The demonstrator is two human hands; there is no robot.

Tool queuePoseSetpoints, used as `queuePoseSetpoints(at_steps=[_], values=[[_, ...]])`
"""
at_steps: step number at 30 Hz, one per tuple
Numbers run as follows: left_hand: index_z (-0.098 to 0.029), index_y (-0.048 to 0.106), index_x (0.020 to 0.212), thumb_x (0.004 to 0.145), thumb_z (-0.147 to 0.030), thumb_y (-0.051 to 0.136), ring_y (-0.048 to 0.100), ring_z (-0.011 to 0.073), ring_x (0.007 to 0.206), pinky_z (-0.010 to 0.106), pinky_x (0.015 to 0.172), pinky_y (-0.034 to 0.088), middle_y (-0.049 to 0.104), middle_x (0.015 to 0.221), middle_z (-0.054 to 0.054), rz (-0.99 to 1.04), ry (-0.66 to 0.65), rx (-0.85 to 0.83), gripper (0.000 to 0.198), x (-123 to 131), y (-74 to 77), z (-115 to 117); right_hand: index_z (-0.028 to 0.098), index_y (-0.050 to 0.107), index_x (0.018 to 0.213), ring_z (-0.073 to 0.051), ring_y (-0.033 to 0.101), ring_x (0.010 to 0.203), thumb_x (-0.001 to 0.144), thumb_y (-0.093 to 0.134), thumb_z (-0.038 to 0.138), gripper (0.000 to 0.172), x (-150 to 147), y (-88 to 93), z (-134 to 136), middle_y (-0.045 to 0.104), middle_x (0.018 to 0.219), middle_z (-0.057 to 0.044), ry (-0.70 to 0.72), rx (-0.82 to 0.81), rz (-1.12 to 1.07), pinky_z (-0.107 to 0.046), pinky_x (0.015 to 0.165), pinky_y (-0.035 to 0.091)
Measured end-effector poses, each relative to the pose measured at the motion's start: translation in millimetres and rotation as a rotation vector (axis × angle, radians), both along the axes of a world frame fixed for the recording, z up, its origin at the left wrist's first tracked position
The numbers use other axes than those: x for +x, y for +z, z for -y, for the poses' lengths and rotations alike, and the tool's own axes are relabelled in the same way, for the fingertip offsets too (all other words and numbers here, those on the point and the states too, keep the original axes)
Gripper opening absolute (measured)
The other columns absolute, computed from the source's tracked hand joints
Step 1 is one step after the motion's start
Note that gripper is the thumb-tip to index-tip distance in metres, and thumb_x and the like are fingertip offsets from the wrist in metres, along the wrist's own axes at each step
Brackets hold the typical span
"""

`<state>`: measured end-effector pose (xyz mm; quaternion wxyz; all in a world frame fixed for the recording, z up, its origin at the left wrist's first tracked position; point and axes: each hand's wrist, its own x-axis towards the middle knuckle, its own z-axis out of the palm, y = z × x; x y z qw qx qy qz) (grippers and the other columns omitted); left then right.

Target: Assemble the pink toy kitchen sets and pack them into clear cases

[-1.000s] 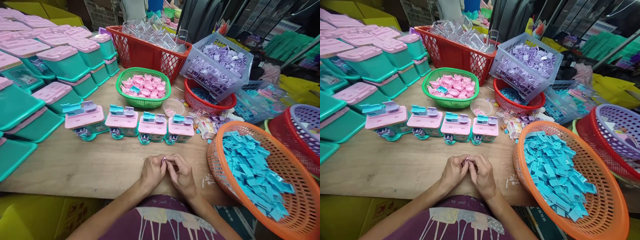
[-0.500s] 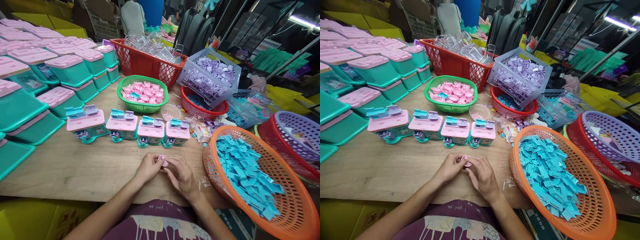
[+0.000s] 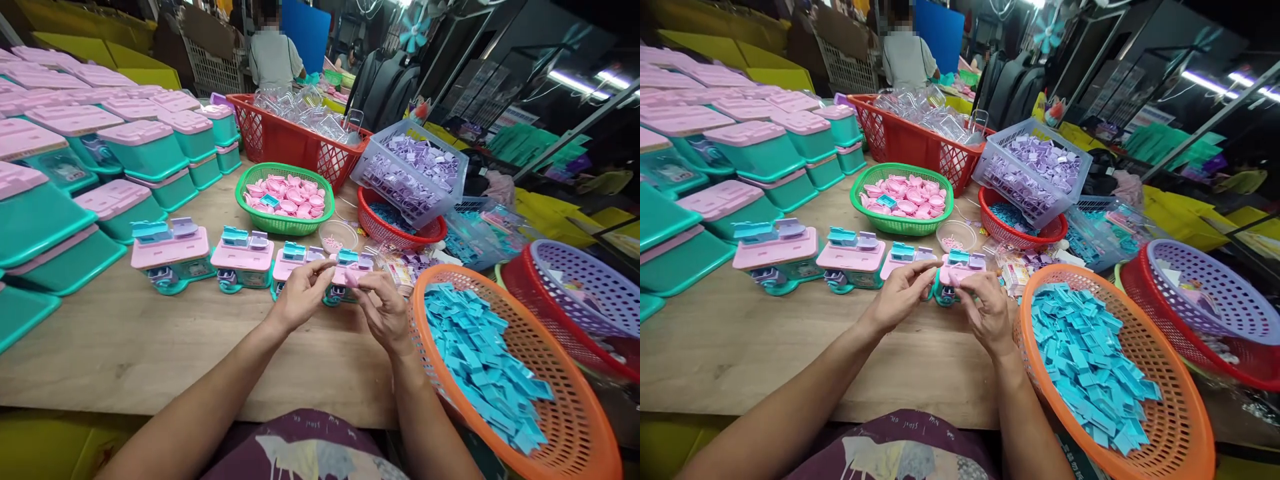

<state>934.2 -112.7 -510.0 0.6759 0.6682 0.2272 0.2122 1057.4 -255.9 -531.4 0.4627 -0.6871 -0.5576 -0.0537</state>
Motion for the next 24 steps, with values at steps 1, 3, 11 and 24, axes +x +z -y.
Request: queuePoseSetpoints(at_steps=[1, 3, 11, 24], values=[[-0.012, 0.068, 0.107, 0.087, -0.050, 0.057, 0.044, 0.0075, 0.058, 0.019, 0.051, 0.035, 0.056, 0.072, 0.000, -0.001, -0.038, -0.028, 0.044, 2.0, 1.9, -3.5, 0.026, 0.066, 0.104, -0.020, 0.059, 0.093, 0.090, 0.062, 0.016, 0.017, -1.7, 0.6, 1.3, 0.069, 0.093, -0.003, 0.044, -0.006, -0.035, -0.038, 0.082, 0.048], [-0.013, 0.071, 0.095, 0.087, -0.054, 0.055, 0.045, 0.0067, 0.055, 0.018, 0.047, 0.033, 0.057, 0.070, 0.000, -0.026, -0.113, -0.051, 0.045, 3.3, 6.8, -7.4, 0.026, 0.065, 0.105, -0.020, 0.058, 0.092, 0.090, 0.062, 0.014, 0.020, -5.9, 0.8, 5.2, 0.068, 0.092, -0.002, 0.079, -0.002, -0.036, -0.039, 0.082, 0.048], [-0.015, 0.074, 0.095, 0.092, -0.047, 0.051, 0.065, 0.0174, 0.077, 0.024, 0.067, 0.050, 0.071, 0.082, 0.005, -0.057, -0.127, 0.109, 0.039, -14.2, -2.7, 26.3, 0.027, 0.062, 0.110, -0.022, 0.059, 0.098, 0.088, 0.061, 0.010, 0.028, -21.8, 6.4, 15.1, 0.068, 0.102, -0.004, 0.037, -0.070, 0.138, -0.042, 0.085, 0.049], [-0.015, 0.074, 0.084, 0.088, -0.033, 0.056, 0.068, 0.0164, 0.069, 0.023, 0.064, 0.048, 0.075, 0.081, 0.006, -0.142, 0.069, 0.300, 0.026, -11.0, -8.8, 41.4, 0.022, 0.062, 0.097, -0.022, 0.059, 0.084, 0.092, 0.057, 0.020, 0.007, -38.8, 10.2, 6.6, 0.068, 0.088, -0.005, -0.169, -0.061, 0.114, -0.038, 0.078, 0.043]])
